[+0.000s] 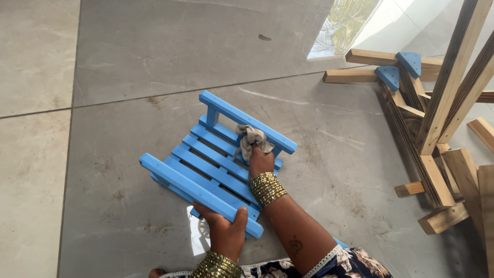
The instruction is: The person wipes a small blue wooden chair with a cloth, cleaning the legs, seat, and backrest. They then wipe a green wooden chair and return to the blue chair to continue wiping different parts.
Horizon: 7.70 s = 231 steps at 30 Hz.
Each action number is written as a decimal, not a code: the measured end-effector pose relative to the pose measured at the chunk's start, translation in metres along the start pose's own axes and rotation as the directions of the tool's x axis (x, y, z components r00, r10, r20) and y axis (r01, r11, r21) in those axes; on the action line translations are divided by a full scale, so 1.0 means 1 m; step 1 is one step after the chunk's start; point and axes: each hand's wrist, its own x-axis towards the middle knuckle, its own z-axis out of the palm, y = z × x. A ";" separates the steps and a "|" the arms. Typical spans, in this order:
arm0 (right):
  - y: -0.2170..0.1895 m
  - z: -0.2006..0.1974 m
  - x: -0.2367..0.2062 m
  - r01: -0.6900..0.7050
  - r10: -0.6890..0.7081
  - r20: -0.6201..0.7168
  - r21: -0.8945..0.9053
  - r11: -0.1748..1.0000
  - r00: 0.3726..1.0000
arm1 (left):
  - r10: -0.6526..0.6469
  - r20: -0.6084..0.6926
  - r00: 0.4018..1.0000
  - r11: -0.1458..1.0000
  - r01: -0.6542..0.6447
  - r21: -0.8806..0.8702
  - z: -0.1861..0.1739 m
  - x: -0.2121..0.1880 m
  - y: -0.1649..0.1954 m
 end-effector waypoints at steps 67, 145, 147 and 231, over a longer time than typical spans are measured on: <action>-0.023 0.052 0.012 0.586 -0.379 0.451 -0.559 0.586 0.808 | -0.238 0.137 0.962 0.971 0.234 0.045 0.005 -0.011 0.005; 0.008 -0.040 0.002 0.135 -0.123 0.067 -0.216 0.967 0.990 | 0.044 -0.029 0.999 0.999 -0.043 0.024 0.012 -0.008 -0.024; 0.006 -0.028 0.001 0.130 -0.146 0.050 0.248 0.960 0.988 | 0.014 -0.008 1.000 1.000 -0.014 -0.020 0.012 -0.008 -0.023; -0.015 -0.060 -0.029 0.061 0.115 0.879 -0.161 0.985 0.462 | 0.045 0.194 0.980 0.993 -0.022 -0.120 -0.029 0.051 -0.023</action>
